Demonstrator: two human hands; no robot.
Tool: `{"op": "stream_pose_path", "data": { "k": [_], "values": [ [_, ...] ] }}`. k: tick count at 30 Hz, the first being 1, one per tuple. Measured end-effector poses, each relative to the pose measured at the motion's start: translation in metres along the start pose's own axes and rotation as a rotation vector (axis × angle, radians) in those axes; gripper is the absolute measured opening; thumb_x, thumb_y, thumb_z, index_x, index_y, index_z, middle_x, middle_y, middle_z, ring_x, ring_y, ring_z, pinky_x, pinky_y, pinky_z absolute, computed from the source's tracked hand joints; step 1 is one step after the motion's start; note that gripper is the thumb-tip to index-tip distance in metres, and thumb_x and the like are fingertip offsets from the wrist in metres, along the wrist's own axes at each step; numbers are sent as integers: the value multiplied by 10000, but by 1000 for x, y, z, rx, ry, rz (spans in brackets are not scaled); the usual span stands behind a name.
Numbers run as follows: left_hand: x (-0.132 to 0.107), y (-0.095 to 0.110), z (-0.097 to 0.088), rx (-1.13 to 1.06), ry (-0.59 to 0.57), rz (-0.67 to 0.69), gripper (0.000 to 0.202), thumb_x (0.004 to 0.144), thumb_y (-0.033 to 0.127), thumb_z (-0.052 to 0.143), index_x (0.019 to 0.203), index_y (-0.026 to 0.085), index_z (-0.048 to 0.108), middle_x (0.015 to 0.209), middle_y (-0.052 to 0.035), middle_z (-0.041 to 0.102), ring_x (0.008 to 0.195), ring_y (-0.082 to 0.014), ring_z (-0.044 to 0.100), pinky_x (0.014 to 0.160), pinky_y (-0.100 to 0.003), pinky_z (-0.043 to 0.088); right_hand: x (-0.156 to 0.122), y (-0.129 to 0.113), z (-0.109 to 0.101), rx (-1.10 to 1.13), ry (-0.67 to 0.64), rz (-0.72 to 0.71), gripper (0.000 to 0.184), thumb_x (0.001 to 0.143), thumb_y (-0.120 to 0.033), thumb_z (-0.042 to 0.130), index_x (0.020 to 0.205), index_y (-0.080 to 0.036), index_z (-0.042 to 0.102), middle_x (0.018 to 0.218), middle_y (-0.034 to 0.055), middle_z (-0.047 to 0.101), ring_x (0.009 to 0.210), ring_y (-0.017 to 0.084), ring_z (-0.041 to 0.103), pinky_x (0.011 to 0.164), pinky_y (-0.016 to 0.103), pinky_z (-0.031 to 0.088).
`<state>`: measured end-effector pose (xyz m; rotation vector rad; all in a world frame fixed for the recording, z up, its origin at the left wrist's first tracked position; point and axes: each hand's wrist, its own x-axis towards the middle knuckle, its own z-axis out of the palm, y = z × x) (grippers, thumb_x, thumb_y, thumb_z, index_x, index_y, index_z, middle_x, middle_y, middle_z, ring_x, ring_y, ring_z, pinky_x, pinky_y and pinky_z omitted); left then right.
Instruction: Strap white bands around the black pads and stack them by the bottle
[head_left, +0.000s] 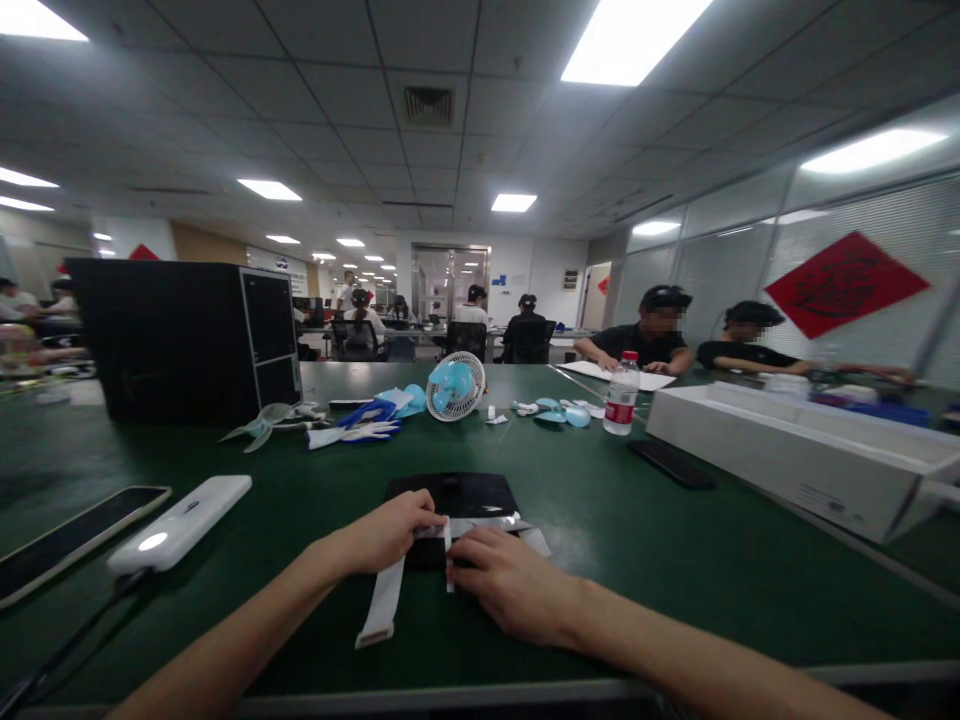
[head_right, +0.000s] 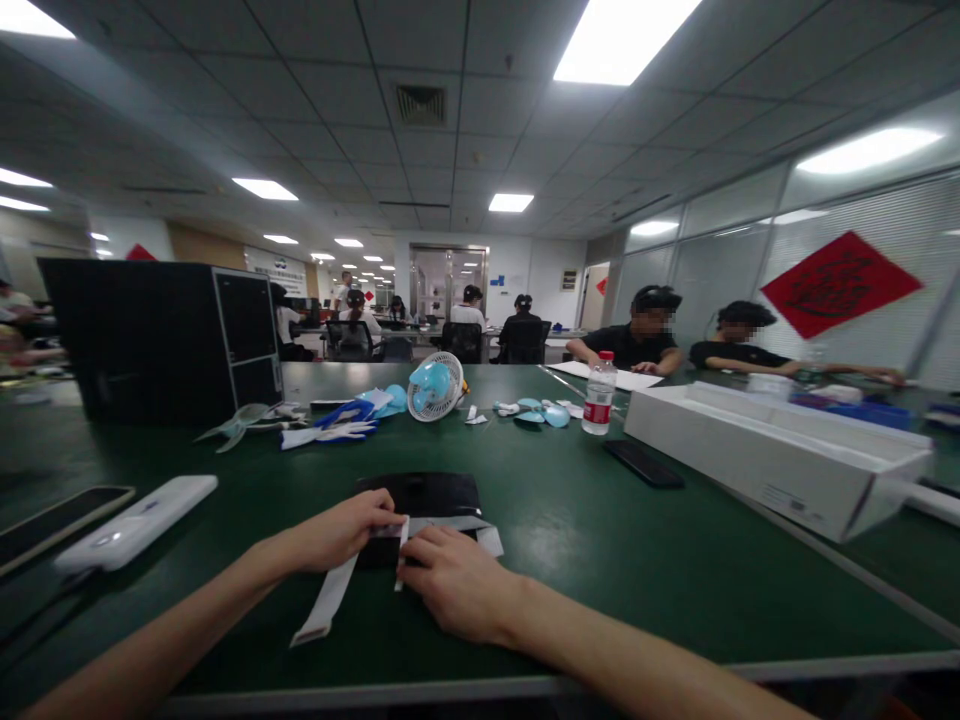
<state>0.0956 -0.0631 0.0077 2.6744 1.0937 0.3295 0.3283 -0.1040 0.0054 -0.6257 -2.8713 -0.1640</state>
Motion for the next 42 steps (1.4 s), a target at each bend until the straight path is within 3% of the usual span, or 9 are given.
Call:
{"op": "stream_pose_path", "data": {
  "k": [12,16,19,23,29,36,42],
  "values": [
    [-1,3,-2,21,-19,-28,487,801,39,374,1174,284,568,1157,-31,509,1040,-170,492,921,-291,374,-3,-3,-9,34,2,-97,313,865,-153,443,1102,-164,647,1192,90,583,1106,203,477,964,345,384],
    [-2,7,-5,3,-19,-15,464,806,51,375,1154,280,582,1142,-32,511,1032,-174,494,925,-304,376,-1,-2,-9,142,32,18,396,808,-123,466,1174,-162,613,1250,88,569,1177,200,470,1033,335,340],
    [-2,7,-5,4,-15,-13,460,805,50,373,1144,276,587,1134,-32,512,1028,-173,496,921,-305,379,4,0,-7,189,54,107,397,844,-146,436,1212,-150,583,1252,98,578,1198,191,478,1058,321,320],
    [-1,7,-4,14,-10,-2,472,790,31,369,1130,268,594,1118,-34,522,1021,-172,502,916,-295,379,8,1,-5,201,39,137,338,901,-258,438,1175,-155,605,1208,103,610,1170,198,514,1041,326,343],
    [-2,11,-6,29,-2,19,440,820,53,362,1122,265,603,1078,-40,542,1011,-171,506,922,-293,380,9,3,-7,207,36,142,405,934,-370,414,1256,-175,560,1313,93,544,1202,205,492,1049,335,337],
    [-7,7,-11,50,-38,54,442,875,114,362,1183,341,582,1122,-24,534,1014,-168,511,914,-310,388,-3,12,-20,250,-7,205,402,956,-368,358,1262,-207,561,1316,67,548,1180,197,517,1012,336,380],
    [-8,1,-16,1,-37,43,334,875,162,427,1070,304,657,1124,-6,567,998,-150,541,895,-277,406,-12,24,-23,263,-9,266,425,965,-367,320,1182,-169,627,1235,74,609,1107,200,568,968,329,420]
  ]
}}
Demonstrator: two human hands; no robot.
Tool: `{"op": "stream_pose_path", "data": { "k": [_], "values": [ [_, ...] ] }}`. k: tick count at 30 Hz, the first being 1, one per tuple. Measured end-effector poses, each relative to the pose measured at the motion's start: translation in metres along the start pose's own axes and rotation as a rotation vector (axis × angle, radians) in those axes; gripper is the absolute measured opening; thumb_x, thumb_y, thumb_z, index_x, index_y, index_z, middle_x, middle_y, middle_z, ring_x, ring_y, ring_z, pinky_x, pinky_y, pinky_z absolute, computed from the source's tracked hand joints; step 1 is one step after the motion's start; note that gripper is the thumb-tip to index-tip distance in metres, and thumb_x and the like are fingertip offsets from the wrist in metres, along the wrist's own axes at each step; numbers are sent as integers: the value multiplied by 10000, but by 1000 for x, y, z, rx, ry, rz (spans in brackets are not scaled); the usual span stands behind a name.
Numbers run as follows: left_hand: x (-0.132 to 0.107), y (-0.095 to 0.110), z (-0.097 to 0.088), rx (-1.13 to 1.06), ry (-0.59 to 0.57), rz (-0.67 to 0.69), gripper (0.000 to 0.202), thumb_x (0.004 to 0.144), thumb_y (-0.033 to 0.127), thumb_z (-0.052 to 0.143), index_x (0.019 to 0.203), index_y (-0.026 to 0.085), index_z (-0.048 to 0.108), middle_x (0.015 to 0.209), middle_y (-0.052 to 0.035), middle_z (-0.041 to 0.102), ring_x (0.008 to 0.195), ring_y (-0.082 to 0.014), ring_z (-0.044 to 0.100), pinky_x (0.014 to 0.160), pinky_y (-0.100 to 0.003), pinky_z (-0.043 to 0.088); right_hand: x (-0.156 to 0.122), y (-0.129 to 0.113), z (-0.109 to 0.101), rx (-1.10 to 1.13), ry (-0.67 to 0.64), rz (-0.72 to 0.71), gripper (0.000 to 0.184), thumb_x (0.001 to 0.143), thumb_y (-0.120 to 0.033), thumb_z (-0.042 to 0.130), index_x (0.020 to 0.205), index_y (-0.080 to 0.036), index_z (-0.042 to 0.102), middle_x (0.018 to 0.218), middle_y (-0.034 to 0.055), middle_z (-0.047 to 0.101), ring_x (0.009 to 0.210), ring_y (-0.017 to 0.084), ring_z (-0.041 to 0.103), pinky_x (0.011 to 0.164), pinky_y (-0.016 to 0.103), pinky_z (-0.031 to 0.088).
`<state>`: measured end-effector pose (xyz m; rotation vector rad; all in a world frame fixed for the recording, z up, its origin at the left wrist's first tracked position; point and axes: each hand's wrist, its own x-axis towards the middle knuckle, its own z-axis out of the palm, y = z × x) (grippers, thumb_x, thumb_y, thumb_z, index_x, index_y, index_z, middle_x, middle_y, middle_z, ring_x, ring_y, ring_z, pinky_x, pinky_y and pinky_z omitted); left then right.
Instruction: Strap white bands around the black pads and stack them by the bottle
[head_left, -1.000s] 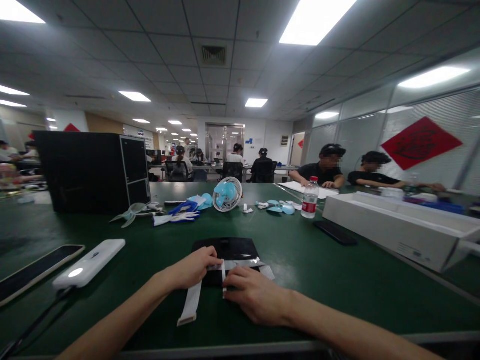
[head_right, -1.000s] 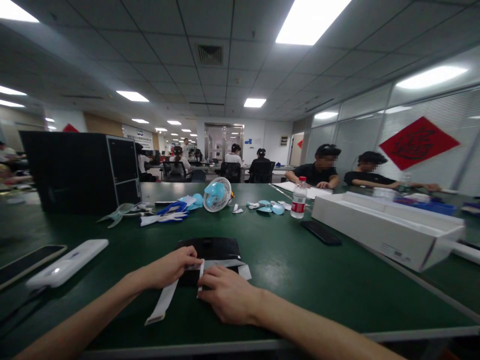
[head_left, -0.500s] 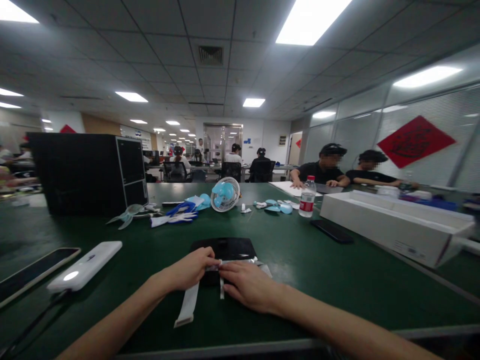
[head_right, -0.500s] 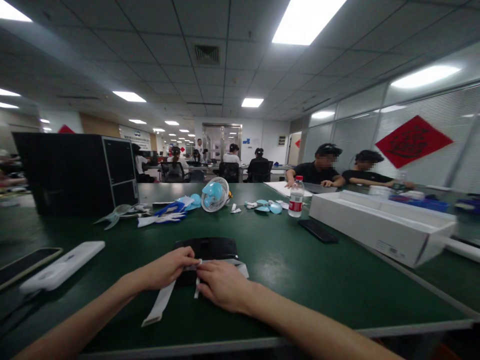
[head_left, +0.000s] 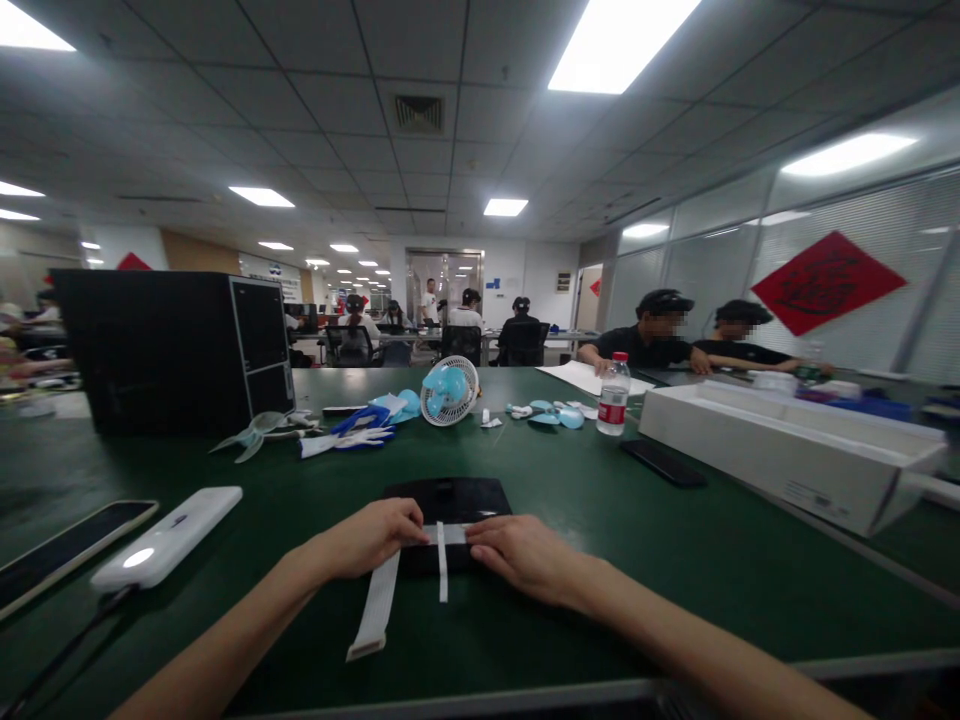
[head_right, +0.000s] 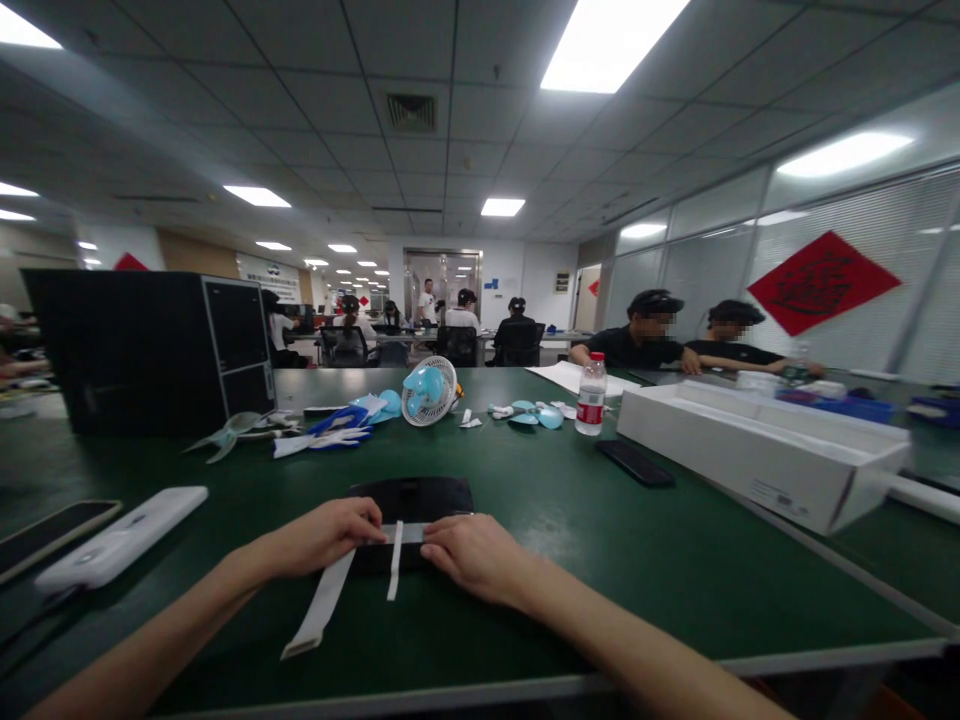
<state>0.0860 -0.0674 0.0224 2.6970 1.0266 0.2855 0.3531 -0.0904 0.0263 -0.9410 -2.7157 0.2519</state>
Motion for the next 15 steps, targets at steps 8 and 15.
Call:
{"op": "stream_pose_path", "data": {
  "k": [8,15],
  "values": [
    [-4,-6,-6,-81,-29,-86,241,853,210,496,982,272,689,1112,6,583,979,-139,560,878,-261,434,-12,9,-6,19,12,58,425,960,-374,328,1127,-174,664,1188,68,638,1070,197,586,950,323,432],
    [-5,-12,-5,-119,-3,-105,136,817,188,530,869,213,653,1008,3,593,892,-127,578,799,-241,452,-24,21,-7,43,60,103,403,955,-350,338,1116,-181,667,1142,66,660,1018,192,609,930,315,444]
  ]
}}
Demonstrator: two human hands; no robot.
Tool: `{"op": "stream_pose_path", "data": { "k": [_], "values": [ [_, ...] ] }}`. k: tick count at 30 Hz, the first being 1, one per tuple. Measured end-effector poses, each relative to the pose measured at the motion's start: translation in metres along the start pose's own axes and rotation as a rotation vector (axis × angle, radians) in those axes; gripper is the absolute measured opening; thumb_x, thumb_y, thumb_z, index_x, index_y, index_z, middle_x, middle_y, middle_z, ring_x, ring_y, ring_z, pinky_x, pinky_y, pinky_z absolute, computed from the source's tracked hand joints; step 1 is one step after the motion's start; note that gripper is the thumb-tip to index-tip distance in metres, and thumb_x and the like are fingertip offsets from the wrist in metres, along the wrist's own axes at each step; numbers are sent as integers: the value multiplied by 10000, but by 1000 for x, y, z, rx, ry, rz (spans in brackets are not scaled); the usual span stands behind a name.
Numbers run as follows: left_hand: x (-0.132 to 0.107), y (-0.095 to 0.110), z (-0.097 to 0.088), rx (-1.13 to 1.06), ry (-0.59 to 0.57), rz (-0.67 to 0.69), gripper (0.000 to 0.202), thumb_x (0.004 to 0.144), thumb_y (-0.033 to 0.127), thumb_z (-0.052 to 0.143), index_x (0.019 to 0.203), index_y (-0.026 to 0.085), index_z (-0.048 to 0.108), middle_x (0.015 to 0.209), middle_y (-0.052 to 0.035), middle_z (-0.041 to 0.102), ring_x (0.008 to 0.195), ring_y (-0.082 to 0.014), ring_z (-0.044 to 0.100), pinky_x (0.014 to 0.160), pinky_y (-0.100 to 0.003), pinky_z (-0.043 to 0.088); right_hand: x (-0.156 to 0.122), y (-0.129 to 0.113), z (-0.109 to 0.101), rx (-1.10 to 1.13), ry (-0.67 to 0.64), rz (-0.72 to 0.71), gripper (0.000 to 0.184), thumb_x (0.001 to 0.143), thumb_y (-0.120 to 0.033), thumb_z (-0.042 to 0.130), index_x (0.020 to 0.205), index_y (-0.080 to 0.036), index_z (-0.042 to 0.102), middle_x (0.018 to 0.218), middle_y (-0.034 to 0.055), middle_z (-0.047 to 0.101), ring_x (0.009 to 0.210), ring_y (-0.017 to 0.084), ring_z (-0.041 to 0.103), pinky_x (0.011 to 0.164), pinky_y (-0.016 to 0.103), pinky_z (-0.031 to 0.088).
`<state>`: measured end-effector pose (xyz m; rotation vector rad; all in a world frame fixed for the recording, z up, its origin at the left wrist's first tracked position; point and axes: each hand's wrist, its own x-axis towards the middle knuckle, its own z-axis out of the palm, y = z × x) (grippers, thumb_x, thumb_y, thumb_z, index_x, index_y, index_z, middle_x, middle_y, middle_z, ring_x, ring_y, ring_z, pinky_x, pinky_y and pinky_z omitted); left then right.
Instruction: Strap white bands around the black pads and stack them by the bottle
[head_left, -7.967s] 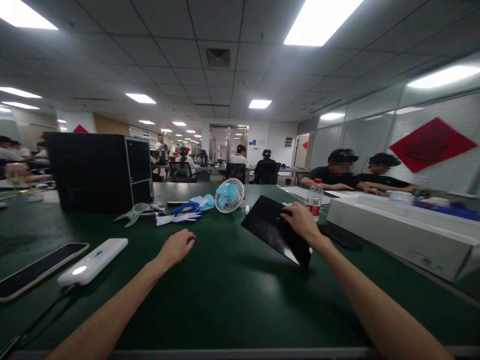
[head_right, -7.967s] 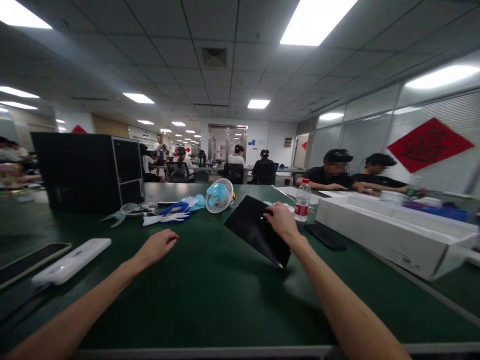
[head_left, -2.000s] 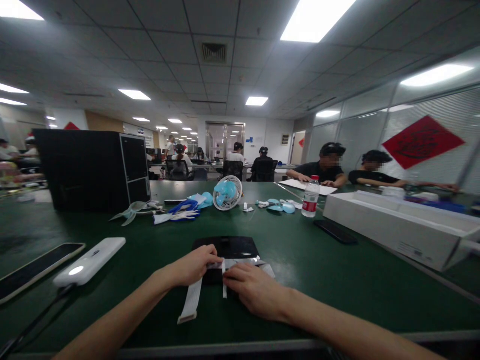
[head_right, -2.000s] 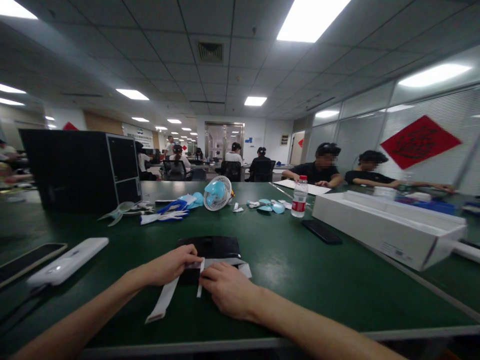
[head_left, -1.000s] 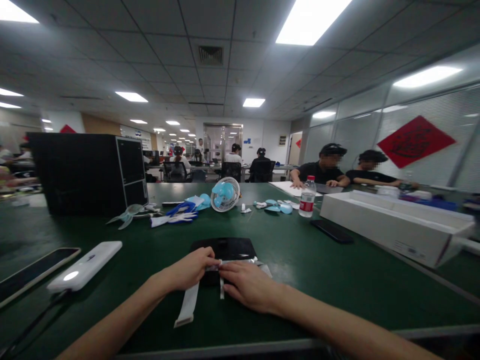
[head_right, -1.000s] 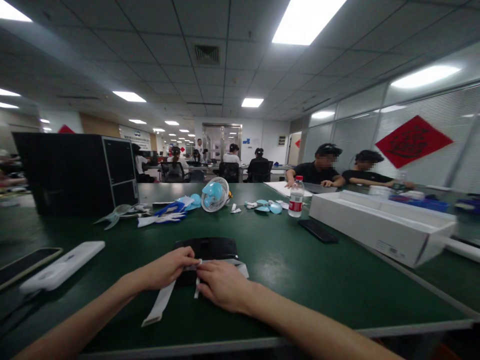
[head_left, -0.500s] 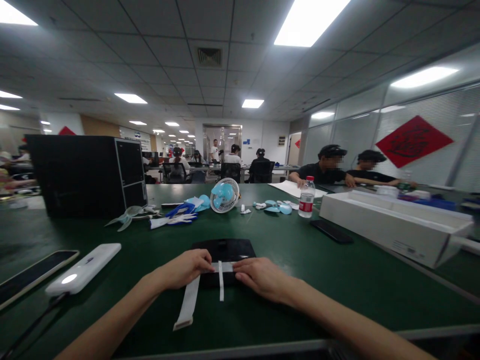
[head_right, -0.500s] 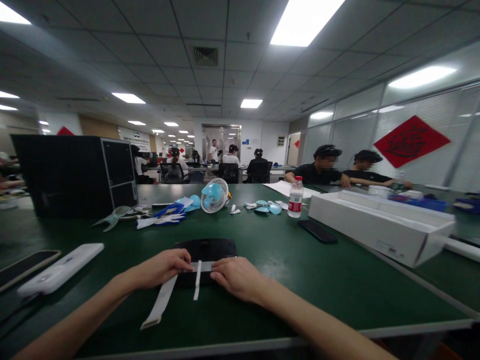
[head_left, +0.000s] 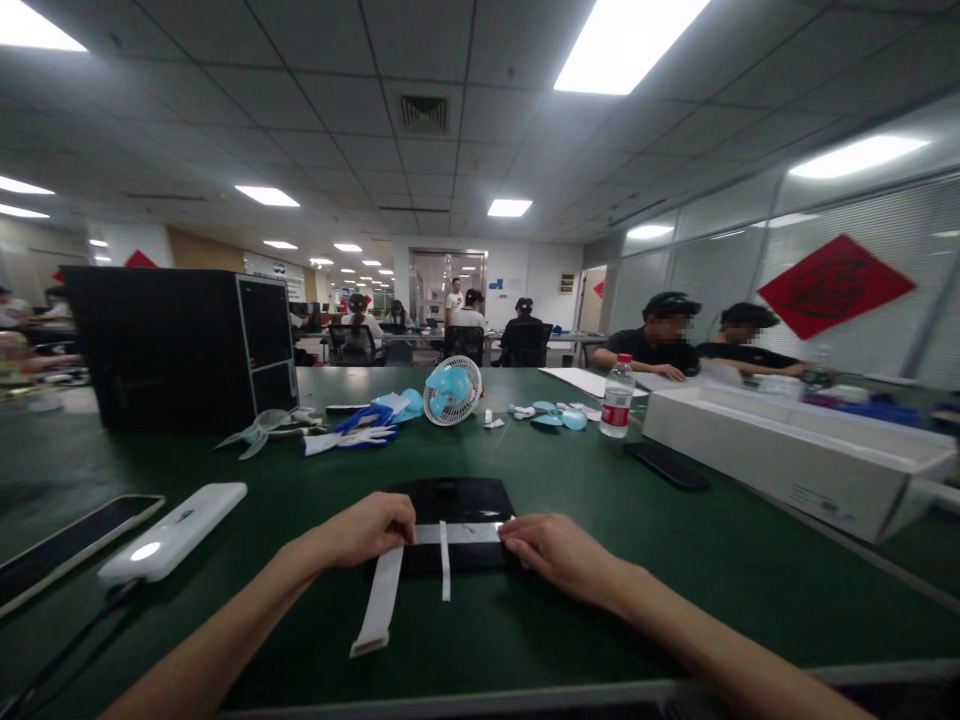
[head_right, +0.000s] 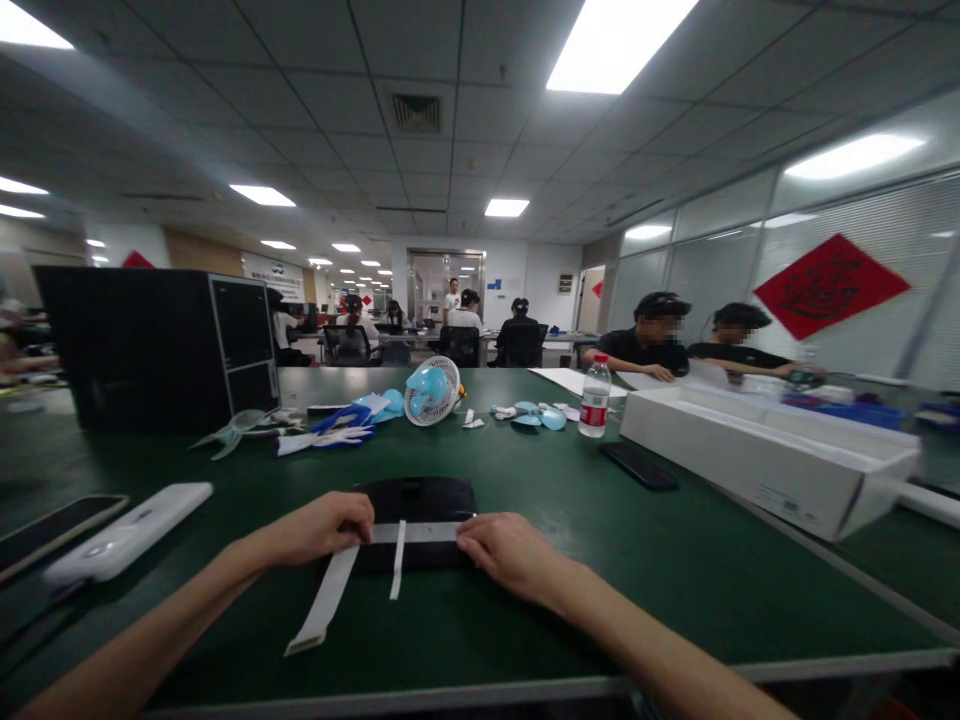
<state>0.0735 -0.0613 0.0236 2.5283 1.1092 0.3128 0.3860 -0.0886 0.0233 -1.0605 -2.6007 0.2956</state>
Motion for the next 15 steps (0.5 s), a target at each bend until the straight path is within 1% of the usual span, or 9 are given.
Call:
{"op": "stream_pose_path", "data": {
  "k": [6,9,12,15],
  "values": [
    [0,5,-1,5,0,-24,120,810,187,527,849,204,638,997,0,594,884,-137,577,785,-252,449,-7,10,2,-28,22,42,394,948,-349,353,1108,-186,674,1153,69,653,1020,202,607,933,326,441],
    [1,3,0,-13,13,-21,108,816,204,532,835,203,638,980,4,601,875,-134,578,778,-246,448,-6,9,1,-50,23,40,378,943,-357,370,1049,-192,693,1112,69,664,1008,197,602,917,322,445],
    [1,1,0,-36,16,-30,118,832,243,532,842,202,643,988,3,604,876,-131,579,775,-241,449,0,7,-4,-72,39,30,364,935,-373,396,1009,-191,702,1093,77,651,1012,197,581,901,323,444],
    [1,1,-1,-62,17,-47,152,845,295,528,859,206,652,1012,2,604,896,-136,575,787,-246,447,11,8,-9,-86,99,42,338,910,-382,451,1080,-191,672,1138,80,611,1038,197,557,904,327,439]
  ]
}}
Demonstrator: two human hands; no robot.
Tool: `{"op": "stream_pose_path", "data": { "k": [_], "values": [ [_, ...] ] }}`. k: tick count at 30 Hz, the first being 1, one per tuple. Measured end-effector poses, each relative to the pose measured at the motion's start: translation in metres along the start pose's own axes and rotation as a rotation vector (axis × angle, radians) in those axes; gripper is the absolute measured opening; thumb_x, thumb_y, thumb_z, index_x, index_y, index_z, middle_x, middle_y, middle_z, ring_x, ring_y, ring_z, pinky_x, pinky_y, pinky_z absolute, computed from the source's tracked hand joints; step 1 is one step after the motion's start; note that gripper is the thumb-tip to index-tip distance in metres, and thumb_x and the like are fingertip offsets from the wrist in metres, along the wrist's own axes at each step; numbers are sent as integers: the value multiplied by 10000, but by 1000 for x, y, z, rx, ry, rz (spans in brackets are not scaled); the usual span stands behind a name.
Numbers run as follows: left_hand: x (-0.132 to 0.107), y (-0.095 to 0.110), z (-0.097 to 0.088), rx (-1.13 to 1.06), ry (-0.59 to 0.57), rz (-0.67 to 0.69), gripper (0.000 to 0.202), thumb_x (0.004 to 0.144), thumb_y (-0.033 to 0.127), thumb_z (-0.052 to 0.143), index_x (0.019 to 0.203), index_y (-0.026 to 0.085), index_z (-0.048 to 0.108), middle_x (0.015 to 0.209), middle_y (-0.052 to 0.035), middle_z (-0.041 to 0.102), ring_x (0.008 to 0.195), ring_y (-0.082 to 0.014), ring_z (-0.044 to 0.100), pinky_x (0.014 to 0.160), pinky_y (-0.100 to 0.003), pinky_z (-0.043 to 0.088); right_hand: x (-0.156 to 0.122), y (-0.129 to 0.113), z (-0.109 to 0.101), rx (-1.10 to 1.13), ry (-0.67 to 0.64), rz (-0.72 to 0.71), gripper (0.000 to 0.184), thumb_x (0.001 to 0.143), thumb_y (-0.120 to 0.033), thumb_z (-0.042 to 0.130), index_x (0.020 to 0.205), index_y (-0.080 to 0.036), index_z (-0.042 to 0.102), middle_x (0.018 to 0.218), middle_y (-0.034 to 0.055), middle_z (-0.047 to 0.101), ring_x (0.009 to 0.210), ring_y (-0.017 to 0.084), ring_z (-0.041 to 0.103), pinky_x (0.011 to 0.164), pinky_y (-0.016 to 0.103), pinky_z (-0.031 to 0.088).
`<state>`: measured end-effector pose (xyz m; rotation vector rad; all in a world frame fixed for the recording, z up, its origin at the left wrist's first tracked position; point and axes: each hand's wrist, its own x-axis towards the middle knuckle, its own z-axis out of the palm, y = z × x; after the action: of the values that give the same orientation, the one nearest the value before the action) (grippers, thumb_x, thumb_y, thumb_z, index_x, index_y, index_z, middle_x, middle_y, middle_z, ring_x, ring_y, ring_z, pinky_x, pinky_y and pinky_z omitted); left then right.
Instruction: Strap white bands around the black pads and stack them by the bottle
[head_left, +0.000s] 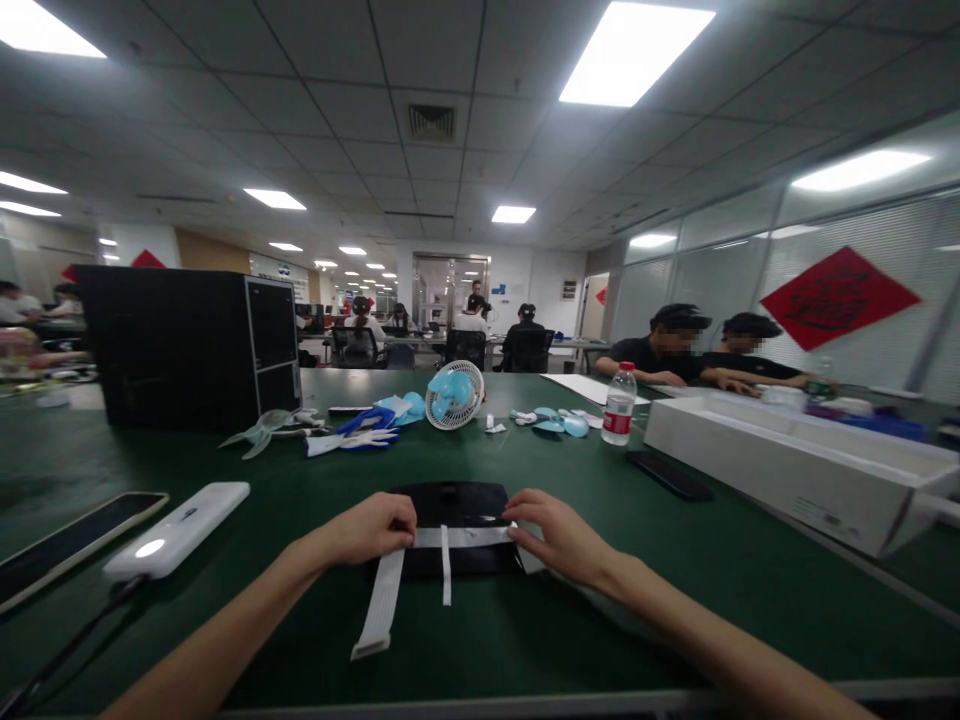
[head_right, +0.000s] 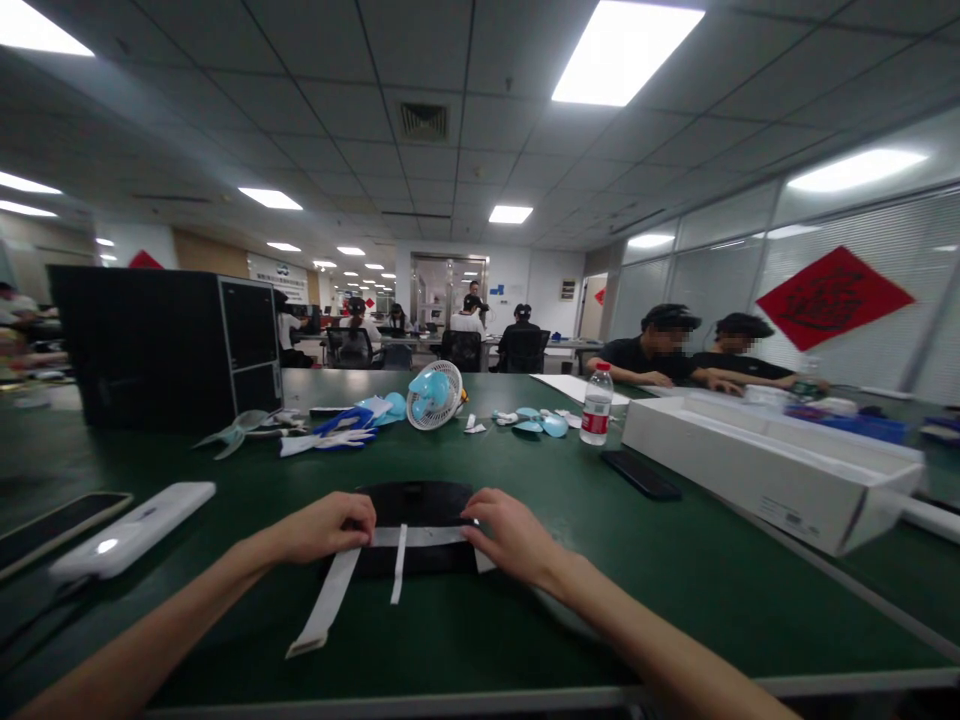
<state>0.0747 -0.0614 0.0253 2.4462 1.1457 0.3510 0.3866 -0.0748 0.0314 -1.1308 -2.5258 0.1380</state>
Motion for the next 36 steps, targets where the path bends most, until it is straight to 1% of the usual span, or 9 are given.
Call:
{"op": "stream_pose_path", "data": {
  "k": [3,5,10,14,18,22,25,31,36],
  "values": [
    [1,1,-2,-8,51,-39,207,861,343,501,884,208,657,1038,-5,600,906,-143,569,789,-255,448,20,0,3,-21,1,-8,320,875,-354,516,1117,-193,648,1129,72,603,1015,196,562,880,317,448],
    [2,-3,-3,27,147,-78,254,877,363,463,900,202,658,1030,-18,601,892,-148,569,783,-264,448,37,0,9,-53,-12,-26,314,853,-323,546,1117,-183,644,1103,76,609,993,200,568,855,311,453],
    [3,-33,-7,272,361,-197,288,882,342,422,896,187,664,962,-51,611,889,-177,575,809,-297,432,87,-2,31,-118,4,-96,339,831,-264,565,1147,-153,622,1104,95,614,1000,206,570,863,305,439],
    [2,-55,-11,369,410,-255,297,876,327,403,872,187,665,948,-62,622,870,-183,589,796,-300,438,118,1,47,-197,-77,-54,320,804,-290,604,1091,-160,662,1058,98,653,984,220,589,842,290,436],
    [2,-61,-13,382,430,-296,312,866,334,395,870,184,669,945,-66,633,862,-186,600,788,-295,445,129,8,53,-198,-127,-39,278,801,-319,612,1025,-182,701,1010,80,686,937,209,614,792,254,434],
    [2,-61,-16,407,453,-335,324,858,341,384,872,187,668,949,-70,640,868,-199,605,785,-303,444,122,23,43,-163,-85,-17,254,806,-324,601,982,-182,718,949,61,706,849,184,629,715,229,427],
    [1,-61,-17,403,467,-362,333,854,353,378,884,189,666,957,-70,640,870,-205,606,774,-308,449,109,47,21,-152,6,84,256,830,-335,561,955,-181,722,911,51,712,785,165,625,667,221,412],
    [1,-60,-16,316,439,-357,355,856,393,383,939,187,660,991,-67,637,901,-198,602,781,-299,465,63,130,-33,-257,151,451,291,838,-351,530,888,-157,740,834,73,711,748,172,621,634,229,395],
    [5,-59,-12,308,411,-348,363,854,402,377,935,187,659,992,-66,635,897,-201,601,782,-308,467,17,200,-56,-344,196,757,283,826,-365,545,845,-166,746,838,98,707,793,199,638,633,239,410]
  ]
}}
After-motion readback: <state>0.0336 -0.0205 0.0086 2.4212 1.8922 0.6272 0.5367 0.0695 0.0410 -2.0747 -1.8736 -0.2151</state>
